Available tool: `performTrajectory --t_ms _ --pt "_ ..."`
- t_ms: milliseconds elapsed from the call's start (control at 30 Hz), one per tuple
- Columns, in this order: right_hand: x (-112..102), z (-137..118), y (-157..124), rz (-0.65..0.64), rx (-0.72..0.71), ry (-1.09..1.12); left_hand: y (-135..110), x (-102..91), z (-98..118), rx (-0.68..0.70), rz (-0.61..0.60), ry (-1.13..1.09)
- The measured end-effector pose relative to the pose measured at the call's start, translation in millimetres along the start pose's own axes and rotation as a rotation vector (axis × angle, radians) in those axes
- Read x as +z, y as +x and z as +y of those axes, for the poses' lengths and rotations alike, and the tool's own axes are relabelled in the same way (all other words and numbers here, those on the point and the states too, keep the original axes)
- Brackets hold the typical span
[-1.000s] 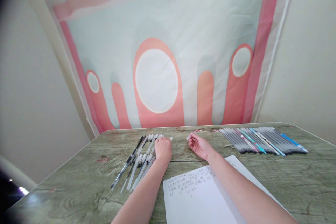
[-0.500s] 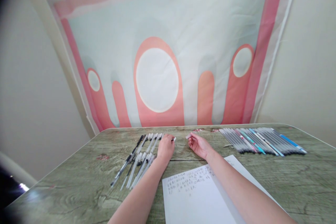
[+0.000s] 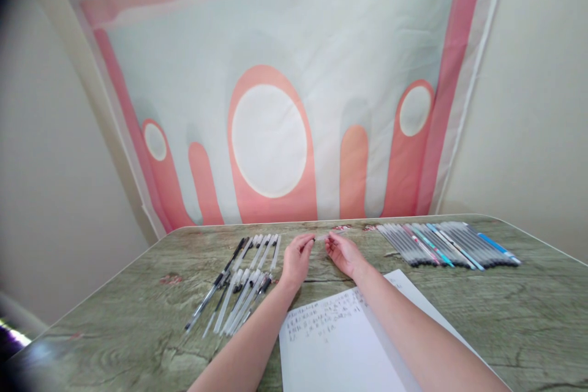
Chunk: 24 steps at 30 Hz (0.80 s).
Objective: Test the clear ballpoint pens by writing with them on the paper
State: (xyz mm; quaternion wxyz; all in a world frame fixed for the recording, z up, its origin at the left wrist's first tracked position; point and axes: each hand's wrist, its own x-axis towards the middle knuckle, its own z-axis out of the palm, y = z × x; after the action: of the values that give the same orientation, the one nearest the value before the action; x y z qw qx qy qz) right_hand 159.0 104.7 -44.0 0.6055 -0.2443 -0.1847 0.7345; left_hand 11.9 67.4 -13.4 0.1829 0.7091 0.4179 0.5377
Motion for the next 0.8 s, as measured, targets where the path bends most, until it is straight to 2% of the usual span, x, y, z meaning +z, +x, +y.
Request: performTrajectory --t_ms 467,800 --pt "3.5 0.0 -4.6 -0.023 -0.039 -0.036 -0.4 -0.6 1.6 -0.018 -0.049 0.006" --pt "7.5 -0.1 -9.7 -0.066 -0.105 -0.061 -0.9 -0.9 -5.0 -0.062 -0.003 -0.028"
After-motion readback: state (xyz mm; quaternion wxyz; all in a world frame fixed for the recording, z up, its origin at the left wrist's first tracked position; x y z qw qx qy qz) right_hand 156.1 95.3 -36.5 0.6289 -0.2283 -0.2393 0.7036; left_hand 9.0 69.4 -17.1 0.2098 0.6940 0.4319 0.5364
